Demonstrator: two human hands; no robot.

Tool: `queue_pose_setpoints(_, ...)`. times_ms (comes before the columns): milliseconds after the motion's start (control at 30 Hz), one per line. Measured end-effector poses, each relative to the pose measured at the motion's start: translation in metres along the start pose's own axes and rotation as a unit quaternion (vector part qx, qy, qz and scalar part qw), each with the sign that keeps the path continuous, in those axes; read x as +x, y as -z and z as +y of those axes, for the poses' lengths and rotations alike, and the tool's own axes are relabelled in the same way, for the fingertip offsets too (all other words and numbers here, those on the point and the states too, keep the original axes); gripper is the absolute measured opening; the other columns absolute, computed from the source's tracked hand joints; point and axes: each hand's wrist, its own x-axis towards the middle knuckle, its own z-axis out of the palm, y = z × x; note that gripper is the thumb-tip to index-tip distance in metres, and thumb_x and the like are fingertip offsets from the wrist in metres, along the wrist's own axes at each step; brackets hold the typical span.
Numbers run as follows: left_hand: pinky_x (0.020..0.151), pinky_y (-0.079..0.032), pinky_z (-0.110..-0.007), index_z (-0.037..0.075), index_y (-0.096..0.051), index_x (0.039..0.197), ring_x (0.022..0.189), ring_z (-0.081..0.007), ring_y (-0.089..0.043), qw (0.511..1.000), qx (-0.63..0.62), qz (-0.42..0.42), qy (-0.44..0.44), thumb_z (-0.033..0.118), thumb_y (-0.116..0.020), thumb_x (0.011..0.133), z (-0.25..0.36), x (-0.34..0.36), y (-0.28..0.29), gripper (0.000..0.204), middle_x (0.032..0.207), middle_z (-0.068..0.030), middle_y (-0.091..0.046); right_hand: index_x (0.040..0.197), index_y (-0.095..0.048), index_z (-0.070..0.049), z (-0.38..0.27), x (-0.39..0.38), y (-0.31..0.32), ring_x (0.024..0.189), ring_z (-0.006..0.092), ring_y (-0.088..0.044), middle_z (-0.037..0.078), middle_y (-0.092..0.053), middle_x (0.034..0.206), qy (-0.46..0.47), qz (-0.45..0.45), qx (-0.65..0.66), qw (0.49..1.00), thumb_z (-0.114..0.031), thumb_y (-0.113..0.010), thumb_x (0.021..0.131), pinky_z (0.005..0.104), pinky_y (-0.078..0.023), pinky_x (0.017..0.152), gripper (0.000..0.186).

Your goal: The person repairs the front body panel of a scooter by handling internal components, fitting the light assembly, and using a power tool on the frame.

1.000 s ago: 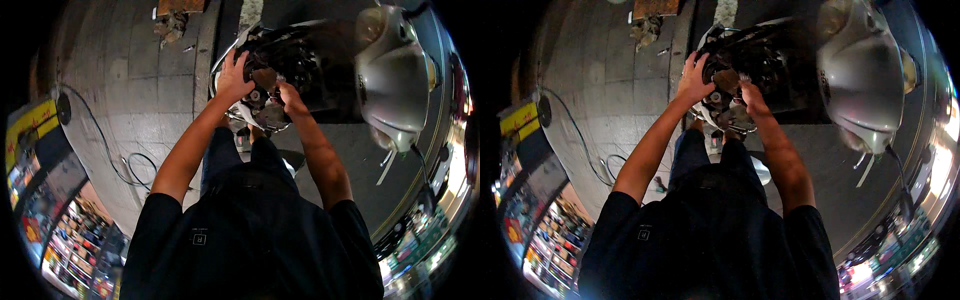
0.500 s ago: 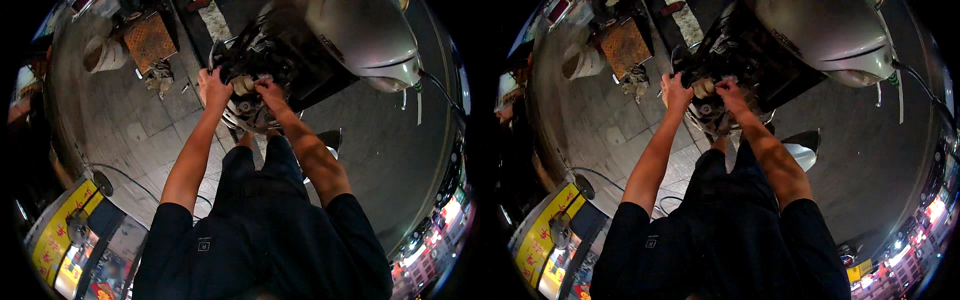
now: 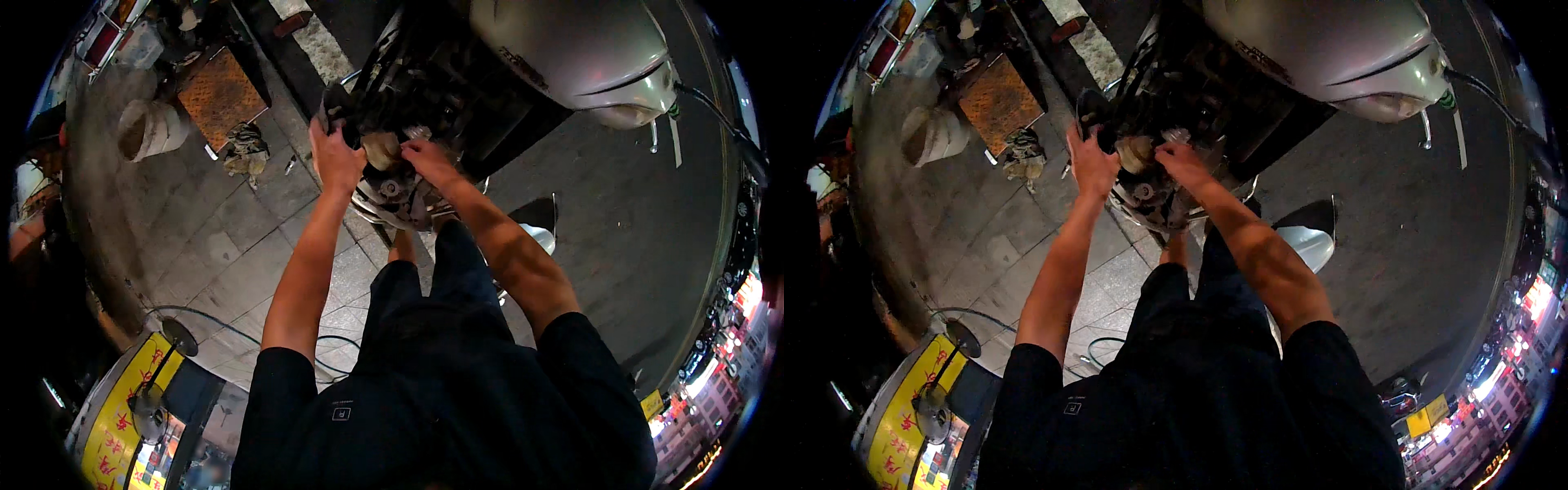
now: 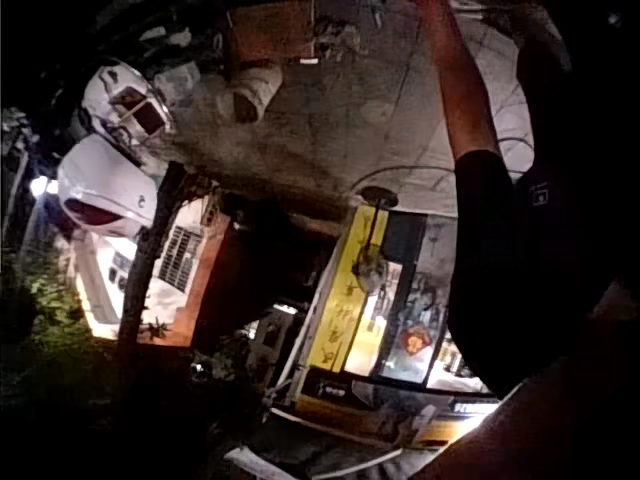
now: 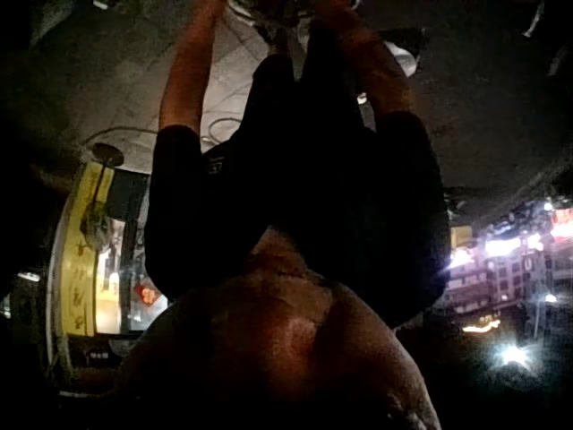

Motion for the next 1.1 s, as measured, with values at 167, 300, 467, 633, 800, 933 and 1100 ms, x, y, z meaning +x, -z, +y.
queue_pose_setpoints(167,0.096,-0.042,-0.044,0.003,-0.062,0.114,0.12,-0.0382,-0.044,0.999,-0.002,0.017,0.038,0.039,-0.075,0.068,-0.001,0.001,-0.015,0.06,0.136,-0.0196,-0.038,0.109,-0.061,-0.006,0.003,0.016,0.013,0.078,0.0088,-0.053,0.0,-0.06,0.089,-0.002,-0.066,0.006,0.998,-0.028,-0.057,0.091,0.0261,-0.044,0.069,0.029)
queue_pose_setpoints(300,0.095,-0.041,-0.046,0.006,-0.059,0.118,0.119,-0.0413,-0.043,0.999,0.051,0.004,0.011,0.024,-0.074,0.07,-0.007,0.0,-0.012,0.053,0.133,-0.0218,-0.038,0.109,-0.061,-0.005,0.014,0.012,0.008,0.079,0.0123,-0.056,0.002,-0.061,0.089,0.009,-0.043,-0.002,0.999,-0.027,-0.059,0.089,0.0295,-0.045,0.073,0.029)
queue_pose_setpoints(467,0.101,-0.035,-0.049,0.005,-0.057,0.121,0.123,-0.0434,-0.039,0.995,0.091,-0.036,0.019,0.019,-0.074,0.067,-0.008,0.0,0.013,0.058,0.136,-0.0238,-0.037,0.11,-0.061,-0.008,0.002,-0.002,-0.008,0.09,0.0133,-0.054,0.002,-0.06,0.097,-0.023,-0.021,0.162,0.986,-0.023,-0.061,0.09,0.0289,-0.044,0.079,0.026)
queue_pose_setpoints(633,0.107,-0.029,-0.046,0.005,-0.054,0.121,0.132,-0.0418,-0.031,0.971,0.026,0.007,-0.238,0.008,-0.075,0.059,0.011,0.01,0.032,0.066,0.141,-0.0225,-0.034,0.113,-0.06,-0.007,0.005,-0.006,-0.005,0.098,0.0085,-0.05,0.0,-0.057,0.103,0.032,0.002,0.299,0.954,-0.016,-0.055,0.092,0.0217,-0.038,0.082,0.024)
queue_pose_setpoints(800,0.096,-0.043,-0.044,0.004,-0.057,0.11,0.107,-0.0351,-0.055,0.927,0.054,-0.111,-0.353,0.001,-0.066,0.064,0.002,0.024,0.026,0.048,0.112,-0.0143,-0.057,0.113,-0.06,-0.007,0.012,0.008,-0.013,0.102,0.0116,-0.05,0.002,-0.057,0.105,0.105,-0.024,0.303,0.947,-0.01,-0.056,0.089,0.0251,-0.037,0.09,0.025)
queue_pose_setpoints(933,0.077,-0.049,-0.043,0.003,-0.059,0.105,0.09,-0.0343,-0.056,0.935,0.074,-0.212,-0.273,0.007,-0.056,0.075,-0.006,0.037,0.027,0.031,0.093,-0.0143,-0.056,0.114,-0.059,-0.008,0.015,0.004,-0.024,0.103,0.0143,-0.05,0.003,-0.057,0.107,0.22,0.013,0.281,0.934,-0.005,-0.057,0.085,0.0277,-0.037,0.091,0.029)
queue_pose_setpoints(1100,0.069,-0.053,-0.042,0.007,-0.057,0.103,0.084,-0.0324,-0.063,0.92,0.048,-0.201,-0.332,0.006,-0.055,0.074,-0.014,0.048,0.001,0.029,0.093,-0.0133,-0.061,0.104,-0.061,-0.003,0.015,0.012,-0.022,0.091,0.0175,-0.056,0.005,-0.06,0.098,0.087,0.065,0.382,0.918,-0.002,-0.059,0.081,0.0302,-0.045,0.082,0.023)
